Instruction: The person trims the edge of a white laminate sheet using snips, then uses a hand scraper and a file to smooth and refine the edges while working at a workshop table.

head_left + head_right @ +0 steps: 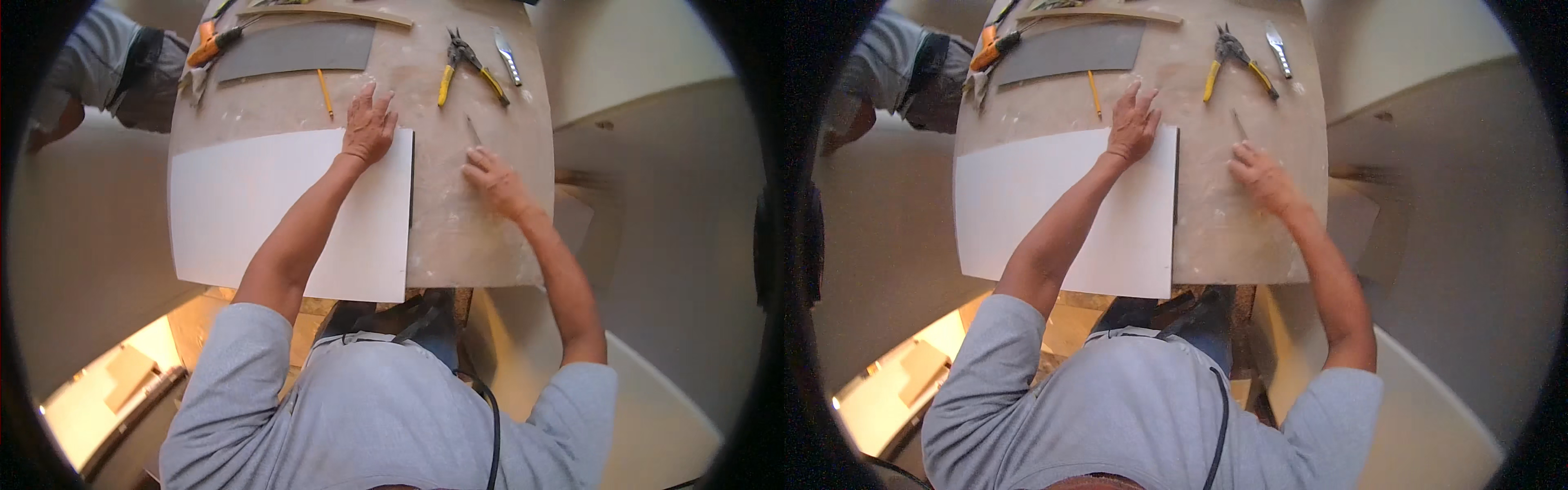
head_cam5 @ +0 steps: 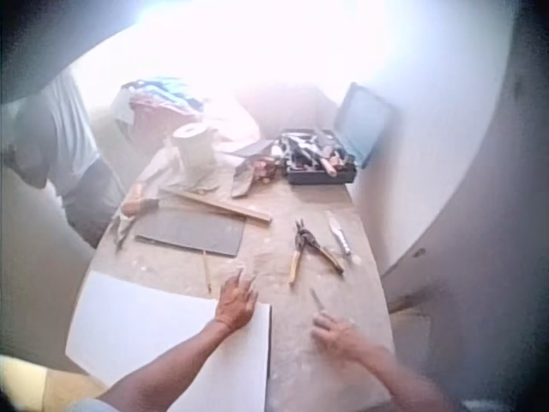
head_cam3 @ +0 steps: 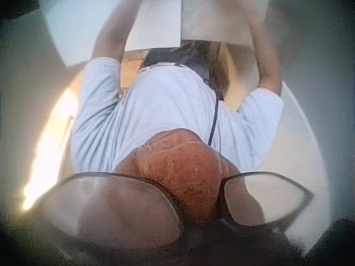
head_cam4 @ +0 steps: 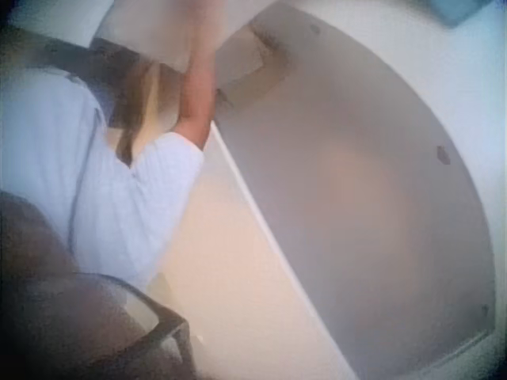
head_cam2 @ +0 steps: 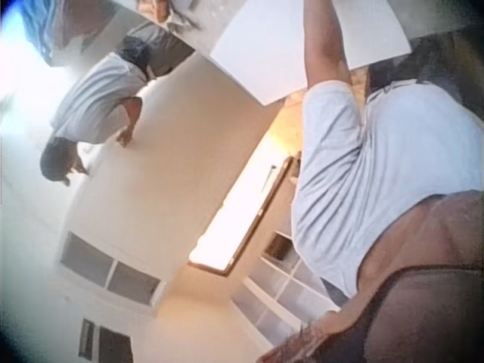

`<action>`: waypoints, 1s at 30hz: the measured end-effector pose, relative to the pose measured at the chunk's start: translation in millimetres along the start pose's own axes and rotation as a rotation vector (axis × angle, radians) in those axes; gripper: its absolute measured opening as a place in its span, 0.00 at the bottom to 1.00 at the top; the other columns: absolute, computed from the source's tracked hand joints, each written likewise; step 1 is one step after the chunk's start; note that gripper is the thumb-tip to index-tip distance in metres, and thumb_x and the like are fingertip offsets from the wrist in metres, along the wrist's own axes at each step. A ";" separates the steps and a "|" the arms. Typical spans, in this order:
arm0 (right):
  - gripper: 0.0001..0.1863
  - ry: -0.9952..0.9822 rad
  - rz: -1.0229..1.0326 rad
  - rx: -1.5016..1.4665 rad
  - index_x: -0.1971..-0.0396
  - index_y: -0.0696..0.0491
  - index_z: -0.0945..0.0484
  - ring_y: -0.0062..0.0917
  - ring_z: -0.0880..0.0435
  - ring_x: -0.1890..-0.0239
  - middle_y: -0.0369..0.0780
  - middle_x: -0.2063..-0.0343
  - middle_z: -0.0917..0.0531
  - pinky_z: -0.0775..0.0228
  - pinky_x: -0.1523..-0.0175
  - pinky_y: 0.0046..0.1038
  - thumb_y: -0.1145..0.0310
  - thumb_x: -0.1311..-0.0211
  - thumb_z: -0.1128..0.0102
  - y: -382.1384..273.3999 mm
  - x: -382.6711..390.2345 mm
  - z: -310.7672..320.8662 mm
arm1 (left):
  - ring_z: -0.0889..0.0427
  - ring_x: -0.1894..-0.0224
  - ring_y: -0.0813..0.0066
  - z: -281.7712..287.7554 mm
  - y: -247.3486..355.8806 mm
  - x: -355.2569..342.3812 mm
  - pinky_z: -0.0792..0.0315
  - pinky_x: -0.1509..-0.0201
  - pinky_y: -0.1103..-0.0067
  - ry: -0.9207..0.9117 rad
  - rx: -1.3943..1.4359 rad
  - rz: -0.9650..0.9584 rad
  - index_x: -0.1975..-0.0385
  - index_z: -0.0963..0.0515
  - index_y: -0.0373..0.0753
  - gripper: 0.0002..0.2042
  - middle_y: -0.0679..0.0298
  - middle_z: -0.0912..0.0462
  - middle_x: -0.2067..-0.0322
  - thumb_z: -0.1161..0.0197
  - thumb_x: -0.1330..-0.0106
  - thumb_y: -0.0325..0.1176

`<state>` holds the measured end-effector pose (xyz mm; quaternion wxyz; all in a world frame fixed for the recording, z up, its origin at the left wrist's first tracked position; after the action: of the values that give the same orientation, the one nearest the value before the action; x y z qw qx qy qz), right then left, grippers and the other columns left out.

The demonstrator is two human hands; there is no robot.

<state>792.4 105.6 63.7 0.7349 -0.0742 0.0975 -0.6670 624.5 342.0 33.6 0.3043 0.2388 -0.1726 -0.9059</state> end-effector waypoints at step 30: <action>0.11 1.315 -0.399 -1.394 0.70 0.54 0.30 0.22 0.27 0.71 0.36 0.75 0.27 0.22 0.47 0.43 0.68 0.25 0.45 -54.9 -91.6 -14.6 | 0.40 0.27 0.42 9.0 5.3 30.3 0.45 0.23 0.61 -0.228 -0.162 -0.026 0.37 0.26 0.42 0.25 0.42 0.39 0.29 0.44 0.26 0.52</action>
<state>727.5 191.6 66.7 0.1989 -0.1202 0.8457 -0.4804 600.9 320.2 33.5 0.2892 0.1112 -0.1294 -0.9419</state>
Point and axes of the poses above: each hand's wrist, its own x-axis away from the middle knuckle, its own z-axis out of the back of the hand, y = z × x, the point moved 5 cm from there along -x, towards the middle knuckle
